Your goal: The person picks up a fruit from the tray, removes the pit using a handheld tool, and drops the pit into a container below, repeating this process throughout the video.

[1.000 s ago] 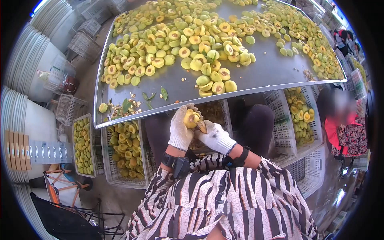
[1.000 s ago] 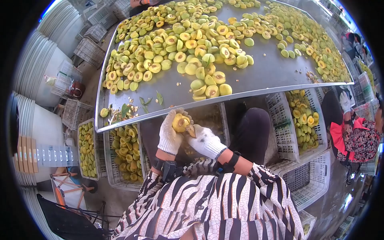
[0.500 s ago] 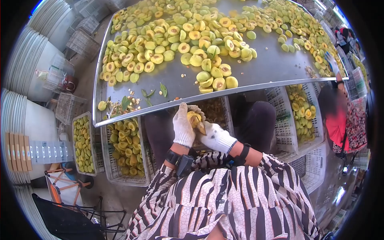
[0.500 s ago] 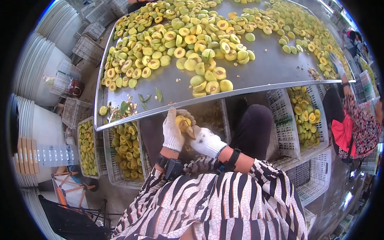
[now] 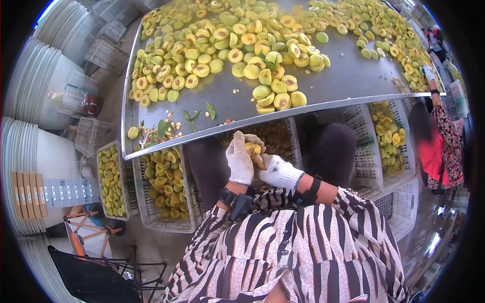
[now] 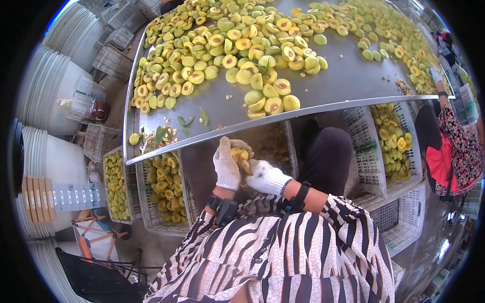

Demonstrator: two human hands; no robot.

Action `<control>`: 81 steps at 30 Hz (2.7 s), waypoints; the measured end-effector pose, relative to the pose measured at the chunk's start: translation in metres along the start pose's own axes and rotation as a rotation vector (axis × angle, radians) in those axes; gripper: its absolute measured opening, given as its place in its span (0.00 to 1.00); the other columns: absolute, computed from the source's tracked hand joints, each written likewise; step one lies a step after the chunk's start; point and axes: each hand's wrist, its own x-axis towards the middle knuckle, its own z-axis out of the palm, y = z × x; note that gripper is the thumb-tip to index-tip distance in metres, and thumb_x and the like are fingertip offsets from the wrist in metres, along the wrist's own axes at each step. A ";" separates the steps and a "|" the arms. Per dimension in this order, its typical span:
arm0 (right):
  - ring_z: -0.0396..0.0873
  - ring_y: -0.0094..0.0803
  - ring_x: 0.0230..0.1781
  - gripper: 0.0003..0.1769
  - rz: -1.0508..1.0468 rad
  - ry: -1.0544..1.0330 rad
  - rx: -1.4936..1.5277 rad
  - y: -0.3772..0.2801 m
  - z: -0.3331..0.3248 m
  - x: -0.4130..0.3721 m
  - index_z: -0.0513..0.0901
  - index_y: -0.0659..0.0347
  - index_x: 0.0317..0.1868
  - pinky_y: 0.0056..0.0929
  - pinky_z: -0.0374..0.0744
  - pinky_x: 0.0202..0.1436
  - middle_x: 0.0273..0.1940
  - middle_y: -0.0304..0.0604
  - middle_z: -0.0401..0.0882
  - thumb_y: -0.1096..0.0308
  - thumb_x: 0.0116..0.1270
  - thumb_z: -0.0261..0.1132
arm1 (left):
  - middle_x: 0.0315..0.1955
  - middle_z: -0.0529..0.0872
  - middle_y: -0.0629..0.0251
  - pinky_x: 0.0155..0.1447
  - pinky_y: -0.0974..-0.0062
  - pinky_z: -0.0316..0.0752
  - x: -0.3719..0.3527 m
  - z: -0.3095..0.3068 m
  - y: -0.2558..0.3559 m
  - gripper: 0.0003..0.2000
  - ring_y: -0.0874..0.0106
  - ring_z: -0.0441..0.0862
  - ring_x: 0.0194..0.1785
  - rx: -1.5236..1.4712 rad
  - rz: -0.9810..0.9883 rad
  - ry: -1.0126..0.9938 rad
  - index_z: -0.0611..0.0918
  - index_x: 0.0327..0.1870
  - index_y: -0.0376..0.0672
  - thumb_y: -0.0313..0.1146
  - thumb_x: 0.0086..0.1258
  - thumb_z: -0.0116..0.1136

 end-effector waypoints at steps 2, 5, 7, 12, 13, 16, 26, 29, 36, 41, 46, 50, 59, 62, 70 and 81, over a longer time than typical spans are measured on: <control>0.85 0.51 0.45 0.22 -0.069 -0.082 0.140 0.006 -0.004 0.001 0.82 0.62 0.52 0.40 0.81 0.51 0.42 0.56 0.87 0.54 0.65 0.66 | 0.26 0.85 0.54 0.37 0.66 0.81 0.000 -0.003 0.011 0.24 0.63 0.83 0.28 0.019 -0.044 -0.148 0.80 0.33 0.35 0.48 0.83 0.46; 0.86 0.42 0.37 0.22 0.071 -0.229 0.223 -0.014 -0.021 -0.005 0.84 0.61 0.49 0.36 0.82 0.45 0.37 0.51 0.88 0.51 0.66 0.66 | 0.25 0.84 0.53 0.39 0.67 0.80 0.003 -0.006 0.021 0.24 0.62 0.82 0.29 0.081 -0.083 -0.285 0.80 0.32 0.34 0.46 0.83 0.45; 0.86 0.38 0.32 0.22 0.018 -0.196 0.090 -0.002 -0.014 -0.004 0.84 0.62 0.48 0.34 0.82 0.40 0.35 0.48 0.88 0.51 0.68 0.65 | 0.25 0.84 0.52 0.39 0.67 0.79 0.009 -0.014 0.016 0.23 0.62 0.82 0.29 0.116 -0.105 -0.375 0.80 0.31 0.34 0.45 0.82 0.45; 0.73 0.18 0.17 0.18 0.237 -0.456 0.460 -0.021 -0.029 -0.019 0.82 0.59 0.38 0.21 0.72 0.20 0.24 0.31 0.77 0.51 0.68 0.69 | 0.27 0.84 0.53 0.37 0.65 0.78 0.010 -0.020 0.008 0.26 0.62 0.82 0.29 -0.125 -0.146 -0.616 0.80 0.26 0.38 0.50 0.81 0.49; 0.72 0.17 0.16 0.18 0.222 -0.512 0.608 -0.014 -0.026 -0.019 0.82 0.60 0.39 0.20 0.70 0.18 0.23 0.30 0.76 0.52 0.69 0.69 | 0.27 0.84 0.53 0.37 0.65 0.78 0.012 -0.020 0.003 0.25 0.62 0.82 0.29 -0.225 -0.167 -0.666 0.80 0.26 0.38 0.50 0.81 0.49; 0.67 0.15 0.14 0.17 0.190 -0.667 0.972 0.003 -0.025 -0.020 0.80 0.62 0.43 0.16 0.65 0.16 0.22 0.28 0.72 0.55 0.70 0.69 | 0.27 0.84 0.54 0.38 0.65 0.79 0.015 -0.017 -0.003 0.23 0.61 0.82 0.29 -0.443 -0.248 -0.735 0.80 0.28 0.40 0.50 0.81 0.49; 0.72 0.19 0.17 0.20 0.289 -0.073 0.632 0.035 -0.034 0.014 0.79 0.59 0.55 0.20 0.71 0.18 0.25 0.32 0.77 0.55 0.71 0.66 | 0.53 0.86 0.55 0.61 0.66 0.78 0.011 -0.107 0.128 0.16 0.65 0.83 0.56 0.797 0.587 0.524 0.82 0.58 0.38 0.33 0.73 0.60; 0.75 0.24 0.17 0.16 0.299 -0.022 0.600 0.020 -0.034 0.015 0.81 0.62 0.40 0.27 0.74 0.20 0.27 0.38 0.80 0.55 0.69 0.66 | 0.64 0.78 0.52 0.68 0.66 0.72 0.020 -0.106 0.143 0.23 0.63 0.76 0.66 1.013 0.729 0.509 0.79 0.65 0.39 0.36 0.71 0.65; 0.84 0.48 0.50 0.24 0.204 0.058 0.211 0.044 -0.016 0.023 0.81 0.62 0.53 0.41 0.79 0.54 0.46 0.57 0.85 0.51 0.68 0.64 | 0.64 0.79 0.51 0.69 0.64 0.72 0.121 0.046 0.069 0.35 0.58 0.78 0.66 1.181 0.364 -0.135 0.76 0.69 0.43 0.52 0.64 0.70; 0.78 0.61 0.61 0.29 0.307 0.101 -0.056 0.043 -0.027 0.015 0.75 0.58 0.65 0.50 0.76 0.64 0.58 0.66 0.80 0.52 0.69 0.60 | 0.61 0.82 0.50 0.68 0.62 0.73 0.158 0.081 0.030 0.34 0.52 0.79 0.64 1.426 0.364 -0.247 0.77 0.68 0.44 0.50 0.62 0.71; 0.80 0.62 0.56 0.25 0.226 0.209 -0.072 0.039 -0.029 0.011 0.76 0.58 0.60 0.52 0.77 0.59 0.52 0.64 0.83 0.51 0.70 0.61 | 0.54 0.85 0.52 0.59 0.61 0.80 0.146 0.041 0.048 0.28 0.58 0.85 0.54 0.614 0.108 -0.222 0.76 0.66 0.34 0.41 0.69 0.64; 0.82 0.62 0.48 0.22 0.105 0.350 0.006 -0.001 -0.036 -0.004 0.78 0.57 0.53 0.53 0.79 0.52 0.45 0.61 0.85 0.49 0.70 0.63 | 0.44 0.85 0.54 0.49 0.51 0.83 0.092 0.000 0.063 0.15 0.54 0.85 0.45 -0.262 -0.266 -0.233 0.78 0.54 0.37 0.39 0.76 0.51; 0.85 0.60 0.44 0.21 0.038 0.296 -0.045 -0.032 -0.011 -0.005 0.80 0.58 0.49 0.52 0.82 0.47 0.40 0.61 0.86 0.49 0.68 0.63 | 0.38 0.85 0.52 0.52 0.54 0.82 0.025 -0.007 0.036 0.17 0.54 0.84 0.43 -0.364 -0.274 -0.178 0.81 0.46 0.36 0.44 0.79 0.56; 0.85 0.60 0.46 0.21 0.074 0.276 -0.037 -0.034 -0.008 -0.009 0.82 0.58 0.48 0.51 0.82 0.48 0.43 0.61 0.86 0.49 0.68 0.62 | 0.39 0.85 0.54 0.53 0.54 0.82 0.021 -0.008 0.027 0.16 0.55 0.84 0.44 -0.330 -0.201 -0.199 0.81 0.46 0.36 0.42 0.78 0.57; 0.84 0.58 0.48 0.21 0.148 0.284 -0.016 -0.035 0.000 -0.014 0.82 0.57 0.50 0.48 0.81 0.51 0.46 0.60 0.86 0.50 0.68 0.61 | 0.40 0.86 0.54 0.55 0.53 0.83 0.008 -0.004 0.018 0.13 0.56 0.85 0.45 -0.295 -0.048 -0.162 0.81 0.46 0.34 0.37 0.77 0.56; 0.83 0.58 0.50 0.19 0.066 0.176 0.051 -0.021 -0.004 -0.014 0.81 0.62 0.53 0.46 0.81 0.53 0.46 0.61 0.85 0.58 0.68 0.62 | 0.29 0.86 0.57 0.38 0.65 0.85 0.000 0.016 0.017 0.16 0.64 0.85 0.30 -0.091 0.051 -0.118 0.82 0.39 0.33 0.39 0.81 0.54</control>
